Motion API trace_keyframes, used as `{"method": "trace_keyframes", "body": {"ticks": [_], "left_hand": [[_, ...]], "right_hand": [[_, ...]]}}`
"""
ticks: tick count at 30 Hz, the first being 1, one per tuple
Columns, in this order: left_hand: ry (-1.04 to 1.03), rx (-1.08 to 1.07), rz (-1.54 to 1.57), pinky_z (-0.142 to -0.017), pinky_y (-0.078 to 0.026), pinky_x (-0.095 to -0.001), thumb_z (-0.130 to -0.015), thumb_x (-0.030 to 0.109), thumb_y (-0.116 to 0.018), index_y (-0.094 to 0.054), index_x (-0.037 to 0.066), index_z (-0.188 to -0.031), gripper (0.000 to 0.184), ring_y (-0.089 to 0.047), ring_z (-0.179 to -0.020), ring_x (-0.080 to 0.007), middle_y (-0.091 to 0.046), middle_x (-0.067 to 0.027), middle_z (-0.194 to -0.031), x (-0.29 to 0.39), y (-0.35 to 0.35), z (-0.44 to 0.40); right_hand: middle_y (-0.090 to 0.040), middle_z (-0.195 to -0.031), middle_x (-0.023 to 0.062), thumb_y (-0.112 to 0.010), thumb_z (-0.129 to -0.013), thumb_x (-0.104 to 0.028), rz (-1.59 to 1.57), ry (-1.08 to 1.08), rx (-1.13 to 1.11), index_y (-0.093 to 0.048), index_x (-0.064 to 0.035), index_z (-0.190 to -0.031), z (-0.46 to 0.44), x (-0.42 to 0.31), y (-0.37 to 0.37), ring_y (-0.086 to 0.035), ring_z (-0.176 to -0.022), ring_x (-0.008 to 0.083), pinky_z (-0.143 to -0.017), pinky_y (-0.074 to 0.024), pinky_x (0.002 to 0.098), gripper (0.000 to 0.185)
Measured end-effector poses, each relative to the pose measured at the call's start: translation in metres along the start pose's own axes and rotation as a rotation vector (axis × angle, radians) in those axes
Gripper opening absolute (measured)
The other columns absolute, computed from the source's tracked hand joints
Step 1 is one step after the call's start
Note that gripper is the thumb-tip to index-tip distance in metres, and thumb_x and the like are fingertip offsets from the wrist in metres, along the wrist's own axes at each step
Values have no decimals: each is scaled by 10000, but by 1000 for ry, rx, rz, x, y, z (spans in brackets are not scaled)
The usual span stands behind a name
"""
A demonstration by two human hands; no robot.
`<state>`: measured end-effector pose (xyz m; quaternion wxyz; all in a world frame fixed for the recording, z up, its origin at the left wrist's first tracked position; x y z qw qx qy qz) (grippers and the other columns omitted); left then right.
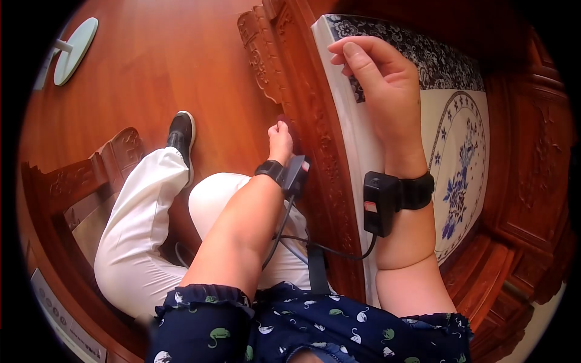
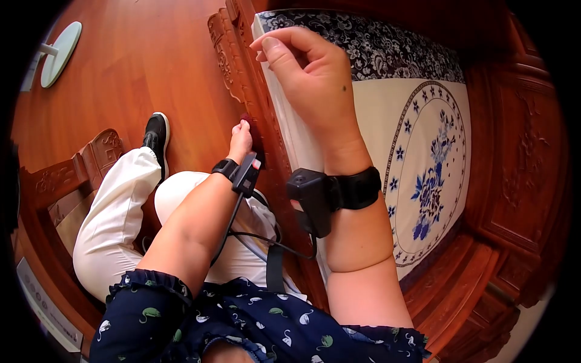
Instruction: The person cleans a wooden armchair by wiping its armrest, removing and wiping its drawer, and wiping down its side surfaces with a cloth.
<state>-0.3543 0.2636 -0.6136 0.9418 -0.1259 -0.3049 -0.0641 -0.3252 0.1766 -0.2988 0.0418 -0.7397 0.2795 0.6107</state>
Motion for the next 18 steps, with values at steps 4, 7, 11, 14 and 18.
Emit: {"method": "trace_keyframes", "body": {"ticks": [4, 7, 11, 14, 18], "left_hand": [[-161, 54, -70, -793, -433, -304, -909, 378, -479, -414, 24, -1112, 413, -520, -887, -183, -542, -87, -1009, 2, 2, -5], [-159, -103, -35, -712, -440, -267, -902, 373, -519, -425, 29, -1121, 419, -494, -816, -118, -541, -48, -933, 3, 4, -7], [82, -193, -196, -789, -441, -347, -947, 408, -361, -414, 51, -1154, 416, -497, -905, -178, -533, -107, -1009, -42, 8, 27], [193, -140, -227, -914, -389, -415, -965, 414, -234, -371, 65, -1229, 458, -434, -1114, -275, -445, -152, -1231, -30, -2, 69], [119, -15, -97, -896, -392, -402, -964, 379, -279, -398, 38, -1172, 416, -465, -1058, -273, -487, -173, -1146, -25, -9, 55]], "right_hand": [[-635, -732, 2, -580, -856, -121, 100, -20, 1, -667, -24, -850, 0, 1, -1, -565, -687, 46, -629, -440, 184, 131], [-634, -720, -4, -580, -855, -123, 65, -25, 16, -669, -29, -848, -2, 2, 1, -562, -673, 44, -618, -437, 185, 130], [-633, -716, -6, -577, -856, -124, 91, -28, 13, -670, -33, -850, -3, 3, 0, -563, -671, 42, -613, -436, 185, 130], [-632, -711, -8, -577, -857, -124, 107, -1, 14, -670, -34, -848, 0, 3, 1, -559, -658, 43, -606, -435, 186, 129], [-632, -720, -5, -581, -857, -123, 122, -8, 2, -668, -32, -845, 2, 3, 1, -552, -659, 46, -607, -432, 188, 127]]}}
Point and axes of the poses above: each hand's wrist, its own z-axis away from the middle knuckle, its own y-axis out of the back of the hand, x = y × z, the point moved 3 cm from there along -z, towards the middle knuckle
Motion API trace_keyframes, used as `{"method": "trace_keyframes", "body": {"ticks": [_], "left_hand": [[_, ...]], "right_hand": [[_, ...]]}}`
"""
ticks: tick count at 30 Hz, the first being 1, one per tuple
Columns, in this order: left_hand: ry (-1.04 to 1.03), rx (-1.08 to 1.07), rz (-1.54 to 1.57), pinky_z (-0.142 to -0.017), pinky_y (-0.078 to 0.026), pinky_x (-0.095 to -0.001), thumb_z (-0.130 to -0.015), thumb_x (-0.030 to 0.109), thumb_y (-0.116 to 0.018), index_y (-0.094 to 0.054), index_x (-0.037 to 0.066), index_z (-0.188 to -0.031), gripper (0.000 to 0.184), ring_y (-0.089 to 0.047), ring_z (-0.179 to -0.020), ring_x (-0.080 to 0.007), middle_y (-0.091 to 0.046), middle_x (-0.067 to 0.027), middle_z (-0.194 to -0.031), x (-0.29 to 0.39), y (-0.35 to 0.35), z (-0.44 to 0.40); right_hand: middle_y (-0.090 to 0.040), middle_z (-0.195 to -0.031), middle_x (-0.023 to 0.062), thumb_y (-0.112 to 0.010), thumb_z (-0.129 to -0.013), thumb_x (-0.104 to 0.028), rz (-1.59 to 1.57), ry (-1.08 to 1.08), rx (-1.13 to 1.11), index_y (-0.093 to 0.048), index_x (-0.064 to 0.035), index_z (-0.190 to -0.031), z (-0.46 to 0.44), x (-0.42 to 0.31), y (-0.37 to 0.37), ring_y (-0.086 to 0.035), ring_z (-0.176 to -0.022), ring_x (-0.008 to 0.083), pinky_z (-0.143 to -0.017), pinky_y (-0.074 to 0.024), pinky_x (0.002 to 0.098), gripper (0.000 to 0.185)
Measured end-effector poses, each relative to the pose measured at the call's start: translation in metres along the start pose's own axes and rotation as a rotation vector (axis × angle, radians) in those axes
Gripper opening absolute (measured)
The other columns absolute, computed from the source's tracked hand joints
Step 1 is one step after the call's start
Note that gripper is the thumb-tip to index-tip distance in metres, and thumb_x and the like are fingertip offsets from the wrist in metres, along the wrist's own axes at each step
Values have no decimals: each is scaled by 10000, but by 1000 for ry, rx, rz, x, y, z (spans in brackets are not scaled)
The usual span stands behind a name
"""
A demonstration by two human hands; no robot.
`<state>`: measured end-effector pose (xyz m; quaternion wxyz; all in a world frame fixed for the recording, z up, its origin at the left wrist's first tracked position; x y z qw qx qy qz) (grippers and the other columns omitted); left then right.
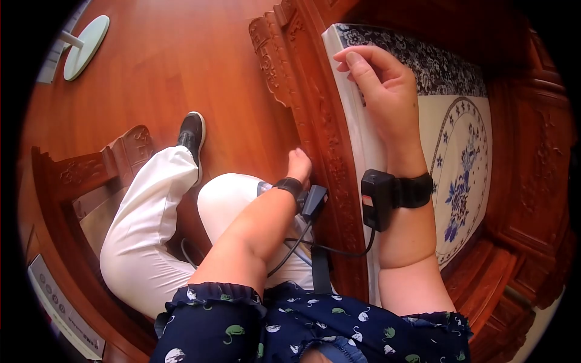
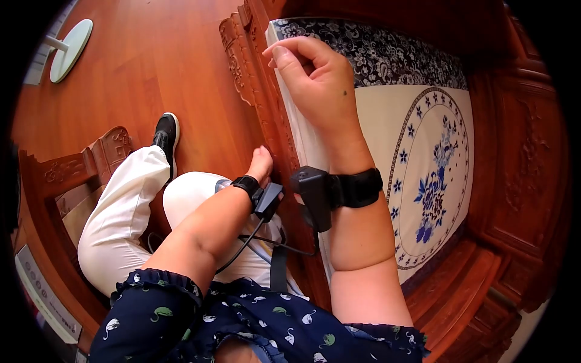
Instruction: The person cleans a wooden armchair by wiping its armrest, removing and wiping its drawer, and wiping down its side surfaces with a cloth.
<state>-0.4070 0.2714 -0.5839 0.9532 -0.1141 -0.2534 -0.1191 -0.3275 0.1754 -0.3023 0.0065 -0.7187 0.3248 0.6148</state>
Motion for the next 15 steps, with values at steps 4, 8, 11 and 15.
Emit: {"method": "trace_keyframes", "body": {"ticks": [4, 8, 11, 15], "left_hand": [[-489, 141, -31, -765, -436, -335, -947, 304, -402, -427, -25, -995, 333, -524, -834, -202, -551, -160, -907, 59, 6, -53], [-444, 225, 26, -755, -443, -345, -923, 320, -453, -433, -31, -972, 355, -546, -819, -217, -560, -153, -879, 80, 3, -64], [-433, 72, -44, -731, -446, -303, -918, 368, -480, -449, -38, -1014, 419, -522, -799, -166, -562, -119, -880, 55, 8, -86], [-283, 234, -89, -810, -441, -383, -921, 420, -409, -461, -2, -1026, 438, -523, -936, -232, -541, -170, -998, -9, -8, -39]], "right_hand": [[-634, -755, 1, -580, -856, -112, -20, -34, -3, -666, -29, -847, -2, -2, -1, -563, -697, 48, -636, -436, 187, 120], [-636, -772, 5, -579, -856, -105, -25, -46, -6, -665, -27, -853, 0, -6, -2, -569, -716, 49, -653, -441, 187, 115], [-637, -771, 11, -577, -857, -111, -47, -29, 12, -665, -24, -850, -2, -6, -2, -570, -715, 50, -656, -444, 188, 125], [-648, -824, 22, -551, -870, -118, -13, -25, -13, -660, -26, -891, -4, -2, -1, -581, -756, 68, -702, -439, 193, 145]]}}
Point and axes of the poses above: each hand's wrist, its own z-axis away from the middle knuckle, its own y-axis out of the back of the hand, x = y × z, the point moved 3 cm from there along -z, towards the middle knuckle
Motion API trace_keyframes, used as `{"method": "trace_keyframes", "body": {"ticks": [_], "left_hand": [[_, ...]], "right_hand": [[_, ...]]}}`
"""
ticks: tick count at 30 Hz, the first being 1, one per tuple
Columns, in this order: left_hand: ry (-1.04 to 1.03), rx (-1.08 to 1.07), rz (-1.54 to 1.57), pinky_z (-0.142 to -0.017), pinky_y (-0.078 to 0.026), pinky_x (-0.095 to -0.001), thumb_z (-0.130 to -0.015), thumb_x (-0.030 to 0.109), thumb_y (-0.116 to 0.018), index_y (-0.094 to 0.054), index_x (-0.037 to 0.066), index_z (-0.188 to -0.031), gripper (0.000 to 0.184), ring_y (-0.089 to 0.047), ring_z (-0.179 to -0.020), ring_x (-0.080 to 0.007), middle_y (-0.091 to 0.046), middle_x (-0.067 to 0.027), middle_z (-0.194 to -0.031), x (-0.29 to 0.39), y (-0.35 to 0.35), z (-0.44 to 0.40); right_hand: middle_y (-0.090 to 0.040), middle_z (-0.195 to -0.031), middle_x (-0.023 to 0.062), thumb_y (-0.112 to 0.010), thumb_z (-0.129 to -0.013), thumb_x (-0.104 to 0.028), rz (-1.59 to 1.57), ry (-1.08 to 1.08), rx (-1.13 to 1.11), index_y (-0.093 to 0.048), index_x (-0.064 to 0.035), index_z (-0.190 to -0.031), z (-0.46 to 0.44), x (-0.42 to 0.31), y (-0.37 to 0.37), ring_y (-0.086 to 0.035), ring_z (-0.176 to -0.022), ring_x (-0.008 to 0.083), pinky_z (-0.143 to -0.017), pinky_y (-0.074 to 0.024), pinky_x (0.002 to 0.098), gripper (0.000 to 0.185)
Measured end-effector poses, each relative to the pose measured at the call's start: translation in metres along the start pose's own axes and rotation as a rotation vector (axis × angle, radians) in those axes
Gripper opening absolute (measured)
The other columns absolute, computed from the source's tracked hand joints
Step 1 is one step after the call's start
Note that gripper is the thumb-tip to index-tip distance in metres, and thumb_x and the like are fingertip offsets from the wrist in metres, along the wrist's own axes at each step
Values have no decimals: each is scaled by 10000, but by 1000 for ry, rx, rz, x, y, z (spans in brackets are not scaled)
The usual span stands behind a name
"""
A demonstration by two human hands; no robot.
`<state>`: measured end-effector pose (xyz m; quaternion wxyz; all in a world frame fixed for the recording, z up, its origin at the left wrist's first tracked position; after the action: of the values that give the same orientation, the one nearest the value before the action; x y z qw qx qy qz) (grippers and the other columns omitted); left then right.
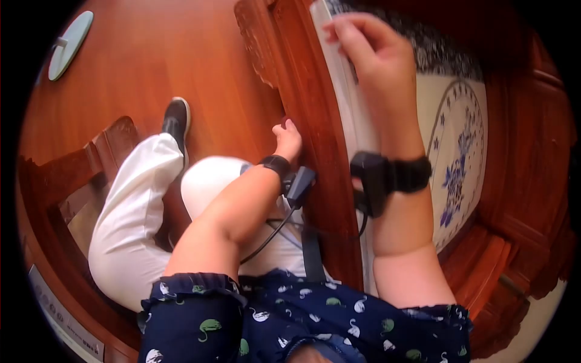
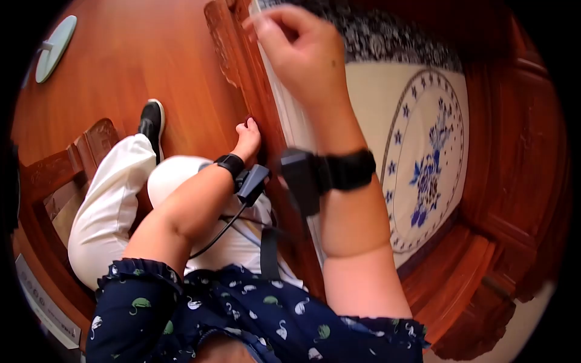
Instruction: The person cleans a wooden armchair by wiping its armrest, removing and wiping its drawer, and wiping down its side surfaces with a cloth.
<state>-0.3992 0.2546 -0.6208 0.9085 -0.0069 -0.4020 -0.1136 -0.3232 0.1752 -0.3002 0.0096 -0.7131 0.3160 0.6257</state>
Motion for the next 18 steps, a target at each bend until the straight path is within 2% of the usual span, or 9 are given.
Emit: {"method": "trace_keyframes", "body": {"ticks": [2, 4, 5, 7, 9, 11, 14, 15, 18], "left_hand": [[150, 22, -35, -836, -428, -409, -918, 459, -379, -459, 17, -1039, 465, -512, -973, -245, -520, -196, -1057, -1, 5, 43], [346, -111, -23, -953, -361, -391, -912, 387, -397, -290, -16, -1227, 523, -455, -1130, -406, -454, -283, -1206, -14, 4, 70], [335, -112, -81, -985, -335, -411, -894, 408, -415, -245, -2, -1266, 579, -419, -1166, -418, -391, -270, -1286, -62, -9, 63], [439, -76, -450, -1011, -303, -445, -869, 445, -432, -212, 9, -1288, 643, -366, -1217, -414, -296, -262, -1358, -27, -1, 125], [551, -206, -537, -1020, -280, -469, -848, 493, -424, -214, 9, -1289, 687, -325, -1248, -416, -233, -244, -1395, -56, 0, 147], [637, -236, -583, -1019, -282, -469, -840, 501, -418, -211, 3, -1291, 703, -313, -1266, -402, -243, -255, -1393, -75, -2, 144], [618, -596, -500, -1023, -277, -457, -841, 454, -417, -313, -25, -1252, 639, -350, -1255, -385, -382, -280, -1315, -119, 5, 106], [616, -601, -502, -1023, -277, -457, -841, 454, -417, -313, -25, -1252, 639, -350, -1255, -385, -382, -280, -1315, -111, 1, 95], [354, -538, -178, -650, -430, -449, -838, 215, -409, -519, -58, -956, 317, -550, -802, -370, -552, -255, -915, -29, 5, 61]], "right_hand": [[-630, -805, 12, -539, -873, -86, -66, -6, -19, -647, -8, -893, 1, 2, 0, -561, -740, 69, -693, -434, 193, 135], [-610, -738, -2, -549, -867, -65, -97, -31, -16, -644, 3, -837, 0, -2, -2, -540, -693, 50, -644, -432, 185, 121], [-610, -738, -2, -549, -867, -65, -95, -40, -15, -644, 3, -837, -1, -3, -3, -540, -693, 50, -644, -432, 185, 121], [-607, -730, -4, -554, -864, -68, -113, 4, -21, -643, 5, -826, 1, -4, -4, -537, -687, 48, -640, -429, 183, 121], [-605, -727, -4, -550, -862, -62, -123, -33, -27, -641, 8, -824, -1, -2, -2, -535, -687, 52, -645, -427, 189, 121], [-604, -727, -2, -544, -859, -53, -125, 56, -36, -638, 13, -821, -2, -3, -1, -535, -688, 60, -654, -426, 198, 121], [-606, -737, 4, -540, -856, -46, -227, 72, -30, -634, 17, -830, 2, -1, 3, -537, -706, 66, -667, -427, 203, 116], [-607, -741, 5, -541, -856, -46, -264, 87, -50, -633, 18, -834, 0, 1, 3, -537, -712, 65, -669, -427, 203, 114], [-614, -754, 4, -544, -865, -65, -250, 42, -35, -638, 16, -855, -3, -4, 8, -543, -716, 64, -674, -434, 199, 125]]}}
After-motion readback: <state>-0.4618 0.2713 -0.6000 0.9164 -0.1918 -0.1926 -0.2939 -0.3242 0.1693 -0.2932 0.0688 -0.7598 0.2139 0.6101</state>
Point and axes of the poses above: each hand's wrist, its own z-axis away from the middle knuckle, its own y-axis out of the back of the hand, x = y × z, the point moved 3 cm from there along -z, towards the middle knuckle
